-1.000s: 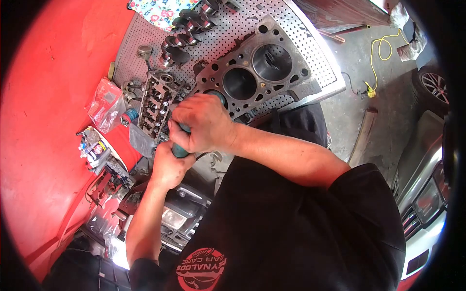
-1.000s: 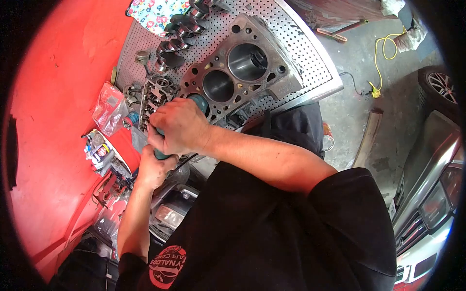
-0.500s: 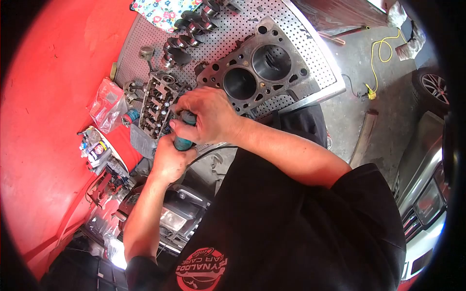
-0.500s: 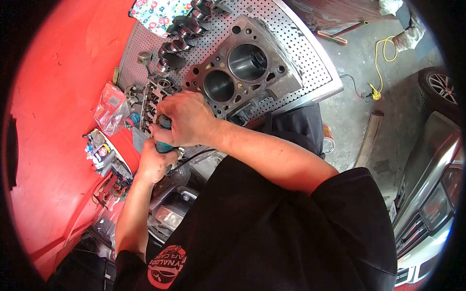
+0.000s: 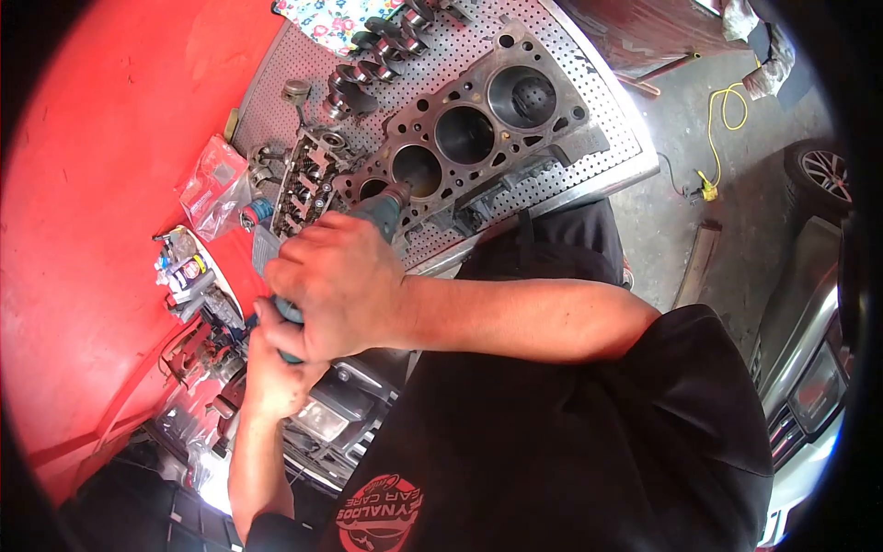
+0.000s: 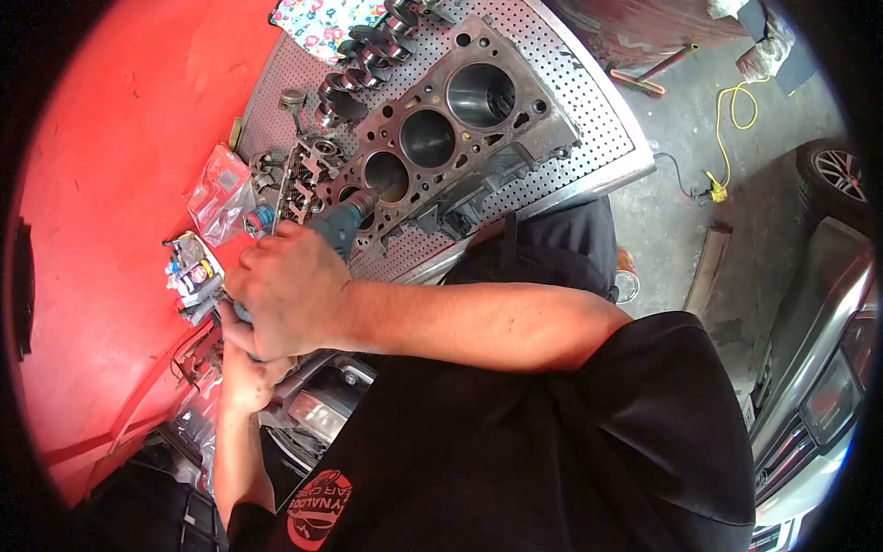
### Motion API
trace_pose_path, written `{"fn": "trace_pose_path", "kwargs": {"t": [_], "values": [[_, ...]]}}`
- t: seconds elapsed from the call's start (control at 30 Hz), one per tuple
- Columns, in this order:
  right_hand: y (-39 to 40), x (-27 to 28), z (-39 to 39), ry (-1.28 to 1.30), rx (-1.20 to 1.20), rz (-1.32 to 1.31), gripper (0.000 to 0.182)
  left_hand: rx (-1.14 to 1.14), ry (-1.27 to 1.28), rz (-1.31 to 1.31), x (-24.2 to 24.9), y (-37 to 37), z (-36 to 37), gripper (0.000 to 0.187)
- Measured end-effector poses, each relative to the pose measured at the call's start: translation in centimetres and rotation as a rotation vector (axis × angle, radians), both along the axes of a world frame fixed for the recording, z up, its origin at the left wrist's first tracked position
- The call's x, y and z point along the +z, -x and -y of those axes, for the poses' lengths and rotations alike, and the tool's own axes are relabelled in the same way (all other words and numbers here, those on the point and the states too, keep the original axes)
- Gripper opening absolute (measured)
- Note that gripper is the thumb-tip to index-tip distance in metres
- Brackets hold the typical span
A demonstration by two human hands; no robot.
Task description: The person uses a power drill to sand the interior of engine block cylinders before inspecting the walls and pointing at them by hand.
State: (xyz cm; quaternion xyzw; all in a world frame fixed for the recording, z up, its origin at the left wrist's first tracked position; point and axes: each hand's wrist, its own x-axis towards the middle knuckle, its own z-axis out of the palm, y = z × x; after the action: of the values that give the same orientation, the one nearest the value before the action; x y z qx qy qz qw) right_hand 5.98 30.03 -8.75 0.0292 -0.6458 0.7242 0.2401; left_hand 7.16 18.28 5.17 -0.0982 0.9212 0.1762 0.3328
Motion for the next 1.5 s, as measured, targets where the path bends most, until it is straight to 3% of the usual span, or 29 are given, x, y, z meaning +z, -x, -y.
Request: {"fn": "trace_pose_path", "kwargs": {"t": [0.17, 0.37, 0.57, 0.67, 0.83, 1.5], "values": [[-0.2, 1.9, -0.2, -0.025, 0.021, -0.029, 0.025, 0.014, 0.023, -0.041, 1.7, -0.6, 0.2, 0.040], [-0.1, 1.8, -0.3, -0.014, -0.001, -0.042, 0.024, -0.068, 0.068, 0.050, 1.7, -0.7, 3.5, 0.039], [0.6, -0.2, 0.0, 0.009, -0.009, -0.045, 0.023, 0.032, -0.011, -0.035, -0.2, 0.3, -0.1, 0.040], [0.7, -1.3, 0.0, -0.001, -0.004, -0.026, 0.023, 0.037, -0.012, -0.008, -1.4, 0.6, -0.2, 0.040], [0.9, -3.0, 0.2, 0.007, 0.043, 0.017, 0.022, 0.010, -0.003, 0.059, -2.9, 1.4, -0.3, 0.018], [3.5, -9.9, -0.9, -0.013, 0.075, 0.209, 0.018, 0.075, 0.031, 0.256, -11.6, 5.2, 0.3, 0.009]]}}
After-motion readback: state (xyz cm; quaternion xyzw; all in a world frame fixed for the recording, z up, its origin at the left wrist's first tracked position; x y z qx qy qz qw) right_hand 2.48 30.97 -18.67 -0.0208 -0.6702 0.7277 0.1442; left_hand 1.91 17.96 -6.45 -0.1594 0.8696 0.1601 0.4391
